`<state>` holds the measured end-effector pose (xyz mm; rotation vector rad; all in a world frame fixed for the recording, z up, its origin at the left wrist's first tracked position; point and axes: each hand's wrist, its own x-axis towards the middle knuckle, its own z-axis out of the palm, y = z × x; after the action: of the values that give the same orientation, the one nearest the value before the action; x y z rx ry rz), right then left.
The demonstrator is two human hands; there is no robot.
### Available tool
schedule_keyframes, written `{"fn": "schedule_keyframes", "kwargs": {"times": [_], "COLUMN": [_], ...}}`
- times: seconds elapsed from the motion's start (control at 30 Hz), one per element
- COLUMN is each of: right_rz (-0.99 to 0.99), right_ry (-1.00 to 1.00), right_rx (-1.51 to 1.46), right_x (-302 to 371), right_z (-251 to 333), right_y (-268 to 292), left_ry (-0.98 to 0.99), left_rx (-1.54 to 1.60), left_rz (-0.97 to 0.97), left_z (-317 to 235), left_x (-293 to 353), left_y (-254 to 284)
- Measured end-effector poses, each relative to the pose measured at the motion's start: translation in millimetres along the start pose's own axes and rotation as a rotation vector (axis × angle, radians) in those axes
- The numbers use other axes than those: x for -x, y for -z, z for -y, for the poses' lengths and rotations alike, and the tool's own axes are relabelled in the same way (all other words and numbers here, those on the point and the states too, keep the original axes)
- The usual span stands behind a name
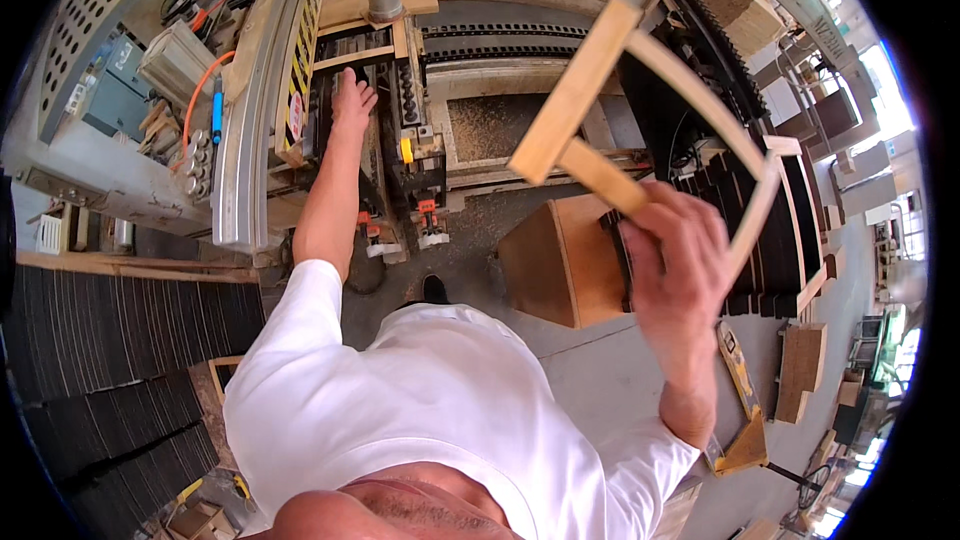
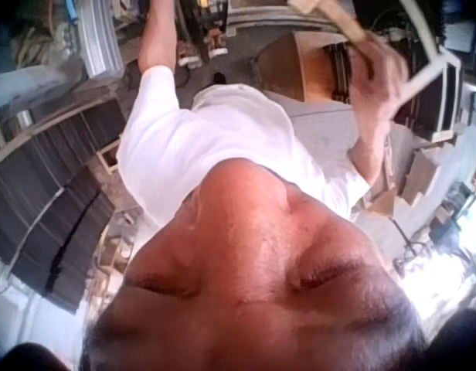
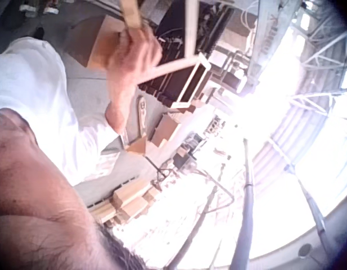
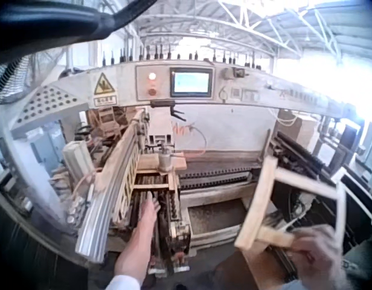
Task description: The person repeatedly picks up small wooden frames from a stack, places them into a jig on a machine, and then removes them to place them on a nearby surface. The person handles the frames one at a time in a continuous loop throughout the clip.
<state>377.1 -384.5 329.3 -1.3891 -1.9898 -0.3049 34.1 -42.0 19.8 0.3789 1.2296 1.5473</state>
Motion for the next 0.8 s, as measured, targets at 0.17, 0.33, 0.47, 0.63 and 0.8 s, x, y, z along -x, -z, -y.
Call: {"fn": "schedule_keyframes", "kwargs": {"times": [0.17,0.33,0.47,0.63,0.8], "right_rz": [0.142,0.239,0.320,0.332,0.349], "right_ry": [0.013,-0.063,0.022,0.244,0.362], "right_rx": [-0.091,-0.182,-0.238,-0.346,-0.441], "right_x": [-13.8,-35.1,-64.4,-101.5,-128.3], "right_z": [-2.9,-8.4,-18.4,-9.2,16.6], "right_y": [-69.4,-139.3,-213.2,-332.5,-427.4], "left_ry": [0.086,0.078,0.080,0.112,0.119], "left_rx": [0.220,0.331,0.331,0.257,0.365], "left_rz": [-0.068,-0.114,-0.101,-0.048,0.157], "left_z": [-14.0,-4.4,7.9,26.7,32.4], "left_x": [-53.9,-74.7,-42.4,28.4,58.5], "left_y": [-23.1,-16.5,0.1,28.6,47.1]}}
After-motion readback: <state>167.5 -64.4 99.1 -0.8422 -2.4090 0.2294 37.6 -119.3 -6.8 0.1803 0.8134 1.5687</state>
